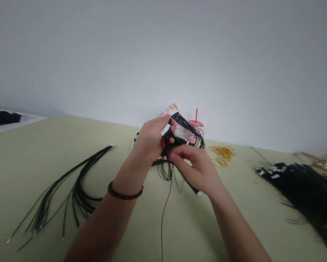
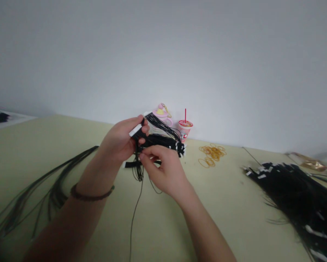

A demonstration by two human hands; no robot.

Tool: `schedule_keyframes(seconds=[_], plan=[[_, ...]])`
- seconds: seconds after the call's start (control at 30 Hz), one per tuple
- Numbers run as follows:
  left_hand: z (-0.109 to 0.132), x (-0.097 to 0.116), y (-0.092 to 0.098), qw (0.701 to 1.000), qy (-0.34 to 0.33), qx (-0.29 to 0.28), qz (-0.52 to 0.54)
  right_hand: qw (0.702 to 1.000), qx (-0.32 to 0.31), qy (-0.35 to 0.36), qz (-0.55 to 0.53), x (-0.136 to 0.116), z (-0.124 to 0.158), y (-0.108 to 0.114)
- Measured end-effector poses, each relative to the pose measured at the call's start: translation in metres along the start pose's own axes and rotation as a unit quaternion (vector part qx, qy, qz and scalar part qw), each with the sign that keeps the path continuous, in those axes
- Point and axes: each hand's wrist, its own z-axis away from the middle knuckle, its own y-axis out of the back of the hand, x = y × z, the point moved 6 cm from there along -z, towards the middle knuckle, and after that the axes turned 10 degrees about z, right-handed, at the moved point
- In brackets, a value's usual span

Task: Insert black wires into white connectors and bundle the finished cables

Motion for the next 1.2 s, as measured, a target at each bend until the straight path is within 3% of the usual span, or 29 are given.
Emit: schedule_keyframes(seconds=[0.17,0.37,0.43,0.6,0.73,0.87,0.93,1.07,1.2], plan=[[-0.002,0.004,0.006,1.0,-0.027,-0.005,0.006,0.993,-0.056,-0.038,-0.101,0.004,0.002,0.003],[-0.005,0.012,0.015,0.999,-0.047,0.013,0.013,0.945,-0.193,-0.05,-0.258,0.011,0.008,0.017],[-0.005,0.013,0.017,0.999,-0.043,0.026,0.018,0.931,-0.19,-0.029,-0.311,0.011,0.013,0.033],[-0.005,0.013,0.016,0.999,-0.048,0.007,0.021,0.925,-0.035,0.068,-0.372,0.01,0.023,0.087],[-0.005,0.013,0.015,0.999,-0.047,0.002,0.021,0.922,0.104,0.076,-0.365,0.023,0.031,0.126],[-0.004,0.013,0.011,0.999,-0.03,-0.01,0.017,0.882,0.259,0.081,-0.384,0.038,0.045,0.15],[-0.003,0.013,0.011,0.999,-0.032,-0.009,0.011,0.882,0.294,0.08,-0.36,0.034,0.049,0.147],[-0.002,0.014,0.01,0.999,-0.049,-0.018,-0.01,0.925,0.31,0.044,-0.215,0.014,0.05,0.132],[-0.004,0.013,0.01,0.997,-0.055,-0.04,-0.038,0.936,0.333,0.0,-0.111,0.012,0.055,0.151]])
